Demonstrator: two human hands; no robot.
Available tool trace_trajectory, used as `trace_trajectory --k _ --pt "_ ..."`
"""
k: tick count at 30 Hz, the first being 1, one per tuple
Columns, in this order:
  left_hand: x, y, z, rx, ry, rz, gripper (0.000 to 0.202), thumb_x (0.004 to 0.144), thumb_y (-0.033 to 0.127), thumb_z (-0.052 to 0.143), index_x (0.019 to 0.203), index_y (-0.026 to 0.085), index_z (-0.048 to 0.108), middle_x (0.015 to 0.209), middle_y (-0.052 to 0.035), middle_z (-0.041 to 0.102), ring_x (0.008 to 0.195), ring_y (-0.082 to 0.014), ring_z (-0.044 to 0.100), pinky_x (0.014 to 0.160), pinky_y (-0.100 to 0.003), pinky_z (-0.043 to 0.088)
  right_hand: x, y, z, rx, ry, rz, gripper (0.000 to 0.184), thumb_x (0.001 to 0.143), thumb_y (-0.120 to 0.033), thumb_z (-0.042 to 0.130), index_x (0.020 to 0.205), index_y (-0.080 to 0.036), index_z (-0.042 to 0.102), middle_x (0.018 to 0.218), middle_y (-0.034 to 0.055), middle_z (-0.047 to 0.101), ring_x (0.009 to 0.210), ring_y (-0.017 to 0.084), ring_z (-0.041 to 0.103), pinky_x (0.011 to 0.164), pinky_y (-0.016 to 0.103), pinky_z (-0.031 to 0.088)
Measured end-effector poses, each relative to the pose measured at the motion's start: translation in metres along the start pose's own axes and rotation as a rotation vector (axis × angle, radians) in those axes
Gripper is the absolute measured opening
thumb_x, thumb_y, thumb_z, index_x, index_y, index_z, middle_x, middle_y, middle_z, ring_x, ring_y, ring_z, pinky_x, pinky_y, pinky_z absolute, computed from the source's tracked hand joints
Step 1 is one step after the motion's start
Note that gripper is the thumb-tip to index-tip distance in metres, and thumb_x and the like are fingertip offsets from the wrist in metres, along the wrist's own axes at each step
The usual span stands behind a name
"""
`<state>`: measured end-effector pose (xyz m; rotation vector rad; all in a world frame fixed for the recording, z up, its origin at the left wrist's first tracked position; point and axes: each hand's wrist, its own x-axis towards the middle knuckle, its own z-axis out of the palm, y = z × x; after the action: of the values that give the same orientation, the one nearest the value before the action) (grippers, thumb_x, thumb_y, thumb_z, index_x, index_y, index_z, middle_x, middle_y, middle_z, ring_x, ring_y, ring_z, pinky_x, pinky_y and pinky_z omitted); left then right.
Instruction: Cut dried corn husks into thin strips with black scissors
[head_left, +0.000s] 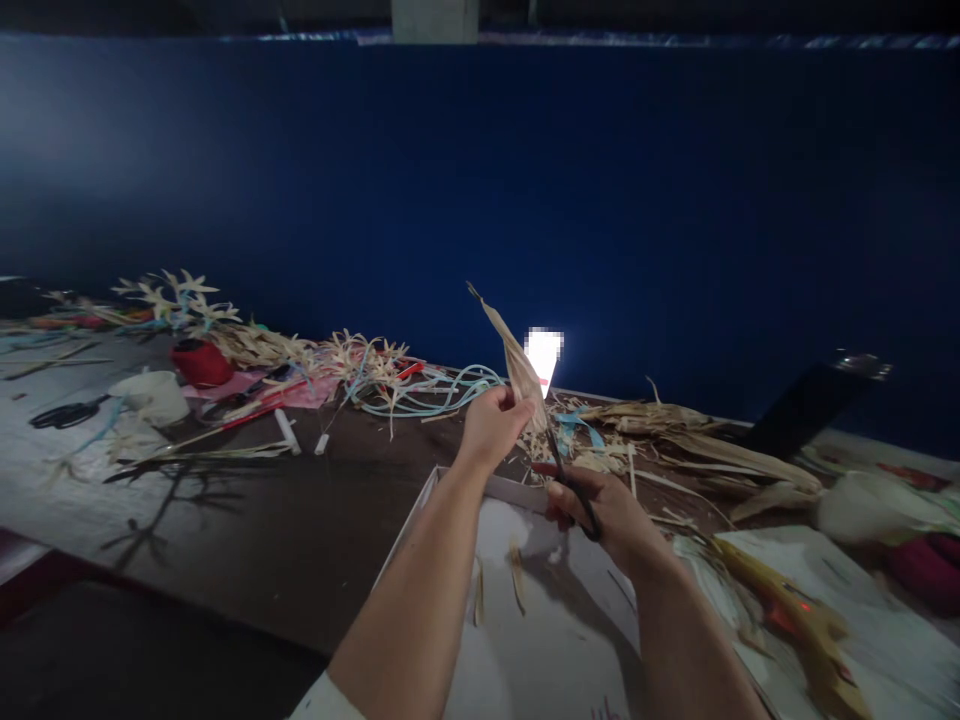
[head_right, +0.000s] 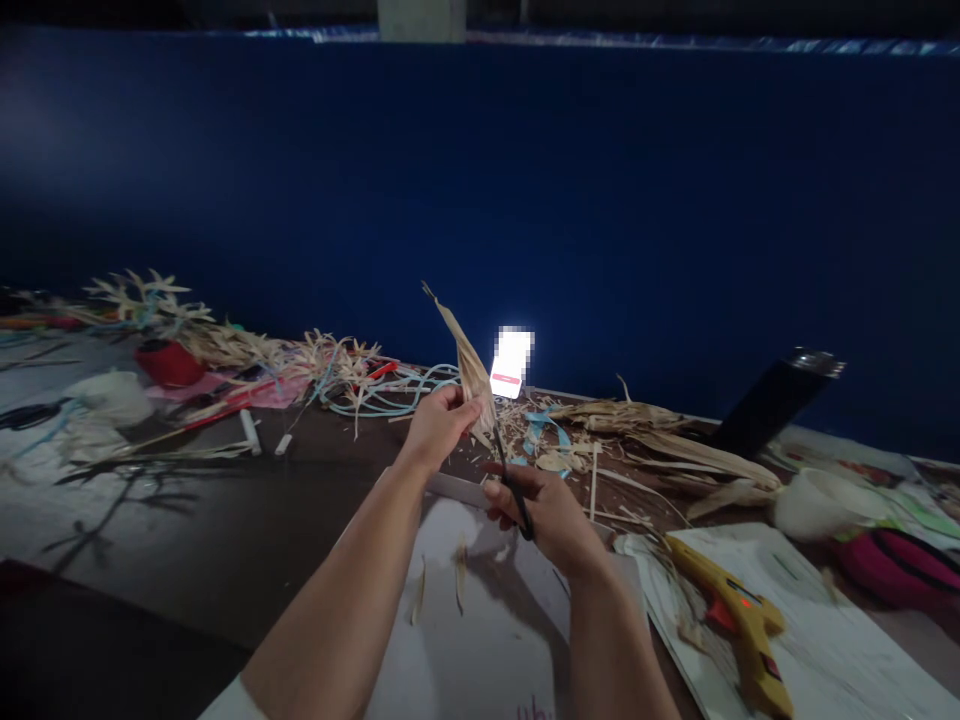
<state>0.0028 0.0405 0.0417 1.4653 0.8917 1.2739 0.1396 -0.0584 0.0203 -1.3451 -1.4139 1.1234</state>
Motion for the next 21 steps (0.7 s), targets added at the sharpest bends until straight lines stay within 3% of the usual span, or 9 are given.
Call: trace_trajectory --k 21 --pt "0.0003 -0.0002 -0.0010 0.082 -0.058 0.036 0.029 0.070 0.043 0.055 0.065 0.015 0.054 0.051 0.0037 0.046 0.047 -0.0072 0.038 0.047 -0.020 0.030 -0.0004 -0.0076 0.0049 -0.027 0.064 0.041 0.053 0.068 -0.047 0.064 0.106 -0.011 0.063 0.051 -0.0006 0.055 0.045 0.010 0.045 0.045 0.023 0.034"
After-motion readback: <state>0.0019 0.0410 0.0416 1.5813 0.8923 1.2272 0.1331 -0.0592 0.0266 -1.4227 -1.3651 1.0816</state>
